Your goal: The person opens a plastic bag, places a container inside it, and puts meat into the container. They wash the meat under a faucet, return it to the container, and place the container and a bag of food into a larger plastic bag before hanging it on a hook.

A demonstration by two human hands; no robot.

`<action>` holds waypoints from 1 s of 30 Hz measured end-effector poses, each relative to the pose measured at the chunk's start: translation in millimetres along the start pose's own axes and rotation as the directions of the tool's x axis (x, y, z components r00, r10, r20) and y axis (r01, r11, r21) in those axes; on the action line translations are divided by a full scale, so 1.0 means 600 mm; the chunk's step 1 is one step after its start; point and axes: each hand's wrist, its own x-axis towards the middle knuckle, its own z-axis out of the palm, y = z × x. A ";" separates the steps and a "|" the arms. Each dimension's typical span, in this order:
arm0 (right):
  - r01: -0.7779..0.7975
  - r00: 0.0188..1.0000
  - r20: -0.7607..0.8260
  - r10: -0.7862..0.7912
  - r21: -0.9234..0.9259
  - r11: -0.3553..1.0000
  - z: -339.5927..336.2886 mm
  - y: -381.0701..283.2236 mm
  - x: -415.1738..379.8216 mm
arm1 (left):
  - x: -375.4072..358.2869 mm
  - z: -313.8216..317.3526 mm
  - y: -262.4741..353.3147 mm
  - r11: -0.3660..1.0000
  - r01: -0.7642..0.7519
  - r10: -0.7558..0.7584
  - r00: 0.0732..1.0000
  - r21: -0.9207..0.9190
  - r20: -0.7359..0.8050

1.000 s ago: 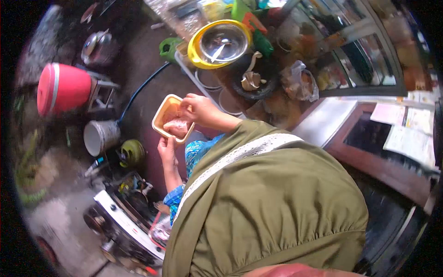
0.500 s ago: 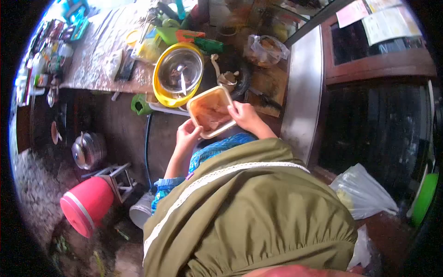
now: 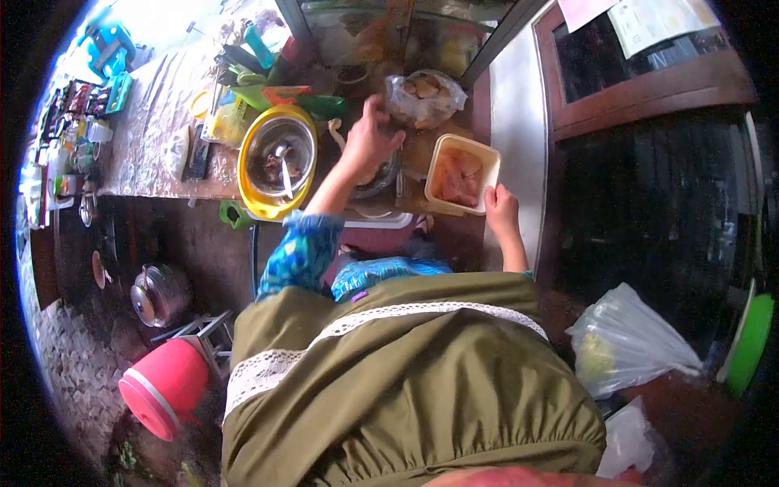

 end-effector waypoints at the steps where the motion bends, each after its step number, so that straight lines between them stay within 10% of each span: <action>1: 0.032 0.999 -0.021 -0.032 -0.024 0.999 -0.002 0.019 0.022 | 0.037 0.015 -0.002 1.000 0.006 -0.006 1.000 0.005 -0.012; 7: 0.096 0.995 -0.005 -0.096 0.040 0.995 0.018 0.108 0.138 | 0.158 0.090 0.028 0.905 0.059 -0.172 0.956 0.421 0.236; 11: 0.099 0.988 0.106 -0.111 0.110 0.989 0.013 0.105 0.181 | 0.204 0.132 0.011 0.922 0.090 -0.147 0.981 0.377 0.124; 14: 0.081 0.983 0.150 -0.103 0.147 0.986 0.005 0.105 0.192 | 0.240 0.147 0.019 0.975 0.117 -0.125 0.992 0.188 0.033; 17: 0.119 0.977 0.163 -0.141 0.140 0.983 0.001 0.121 0.195 | 0.253 0.154 0.061 0.855 0.277 -0.257 0.961 -0.439 0.106; 26: 0.191 0.976 0.085 -0.202 0.121 0.974 0.043 0.123 0.236 | 0.199 0.053 0.170 0.937 0.078 -0.045 0.994 -0.340 0.103; 30: 0.226 0.964 0.105 -0.243 0.155 0.962 0.054 0.102 0.265 | 0.149 -0.025 0.204 0.845 -0.219 0.136 0.970 -0.488 -0.200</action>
